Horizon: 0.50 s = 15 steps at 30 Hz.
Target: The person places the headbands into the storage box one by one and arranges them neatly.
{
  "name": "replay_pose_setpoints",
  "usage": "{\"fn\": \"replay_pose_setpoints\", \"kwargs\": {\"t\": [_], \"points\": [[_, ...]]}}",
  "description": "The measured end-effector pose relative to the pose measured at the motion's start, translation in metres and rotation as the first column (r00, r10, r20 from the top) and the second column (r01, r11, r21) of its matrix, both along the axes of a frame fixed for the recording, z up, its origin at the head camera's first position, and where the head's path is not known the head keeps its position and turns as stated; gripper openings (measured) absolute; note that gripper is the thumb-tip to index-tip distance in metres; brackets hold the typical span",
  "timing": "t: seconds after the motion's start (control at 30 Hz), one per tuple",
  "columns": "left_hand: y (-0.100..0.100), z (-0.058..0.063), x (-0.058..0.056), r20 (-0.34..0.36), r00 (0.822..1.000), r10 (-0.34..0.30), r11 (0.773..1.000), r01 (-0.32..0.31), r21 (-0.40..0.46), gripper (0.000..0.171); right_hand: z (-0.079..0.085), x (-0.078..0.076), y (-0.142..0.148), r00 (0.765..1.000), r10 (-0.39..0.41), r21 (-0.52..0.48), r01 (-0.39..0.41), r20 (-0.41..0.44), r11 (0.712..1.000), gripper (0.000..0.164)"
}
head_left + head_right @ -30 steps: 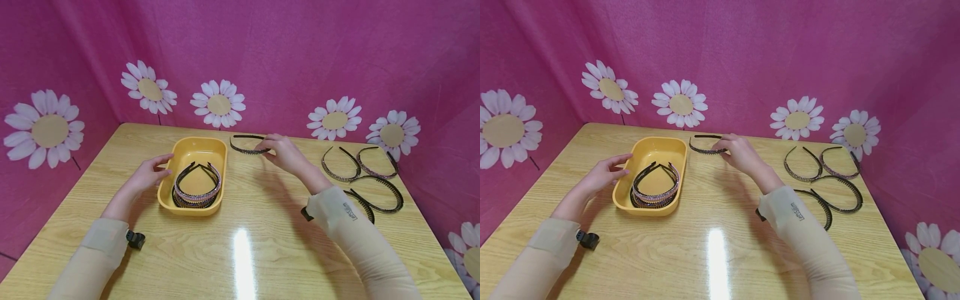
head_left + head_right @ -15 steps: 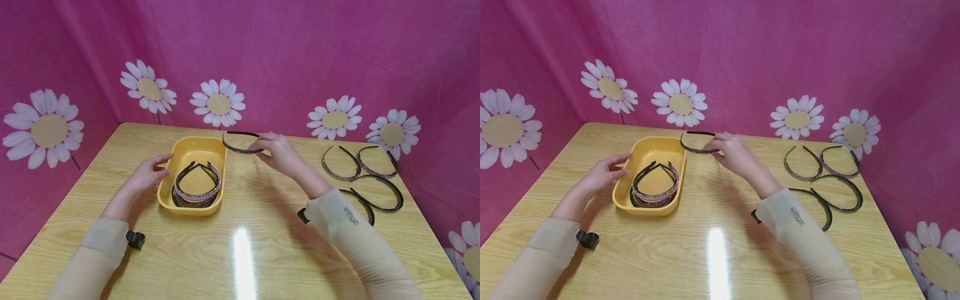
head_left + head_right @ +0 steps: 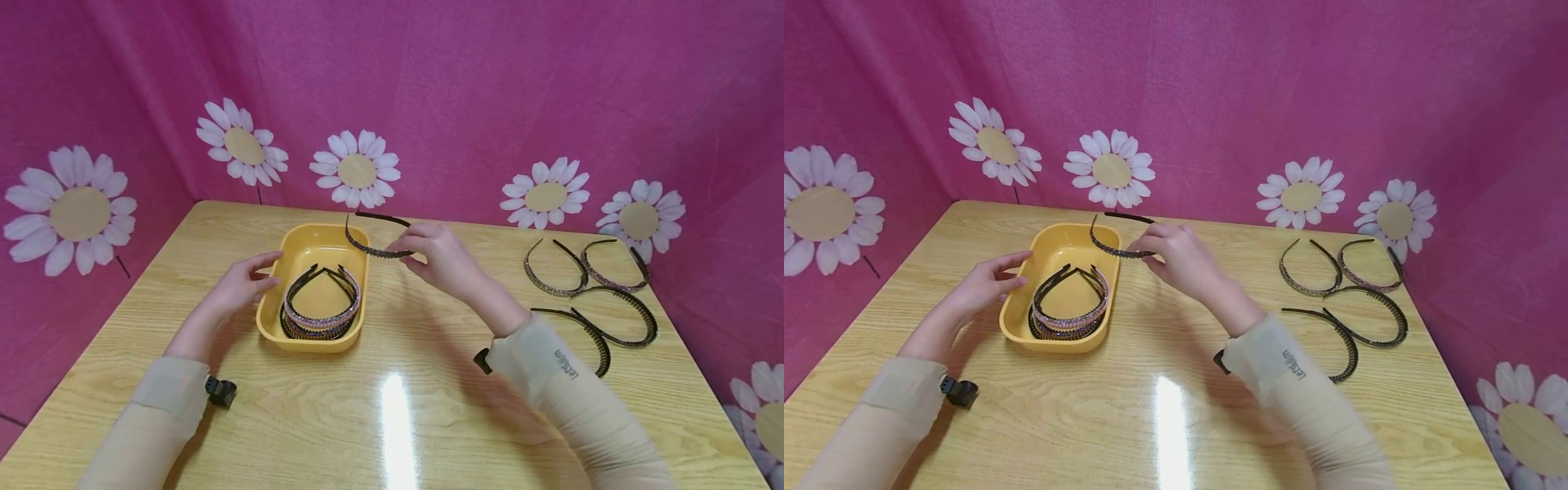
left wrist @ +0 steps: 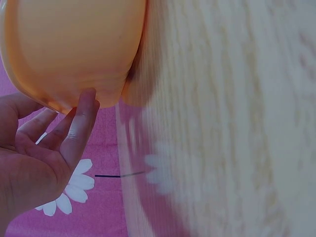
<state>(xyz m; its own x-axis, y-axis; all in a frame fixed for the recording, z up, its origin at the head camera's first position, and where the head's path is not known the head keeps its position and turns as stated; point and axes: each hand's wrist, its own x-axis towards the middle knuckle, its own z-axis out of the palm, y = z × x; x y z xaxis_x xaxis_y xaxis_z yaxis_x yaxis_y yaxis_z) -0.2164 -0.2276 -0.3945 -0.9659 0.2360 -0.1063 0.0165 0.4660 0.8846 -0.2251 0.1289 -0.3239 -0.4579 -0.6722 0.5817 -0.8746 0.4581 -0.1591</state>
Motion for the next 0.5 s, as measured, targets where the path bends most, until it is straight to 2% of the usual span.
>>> {"fn": "replay_pose_setpoints", "kwargs": {"t": [0.2,0.5], "points": [[0.001,0.001,0.000,0.010,1.000,0.000,1.000,0.000,0.005,0.056,0.000,0.008,-0.010,1.000,0.011,0.000,-0.011,-0.010,1.000,0.024],[0.002,0.003,0.002,0.015,1.000,0.001,1.000,-0.001,0.006,0.057,-0.001,0.020,-0.026,0.997,0.005,0.006,-0.005,-0.077,1.000,0.028]]}}
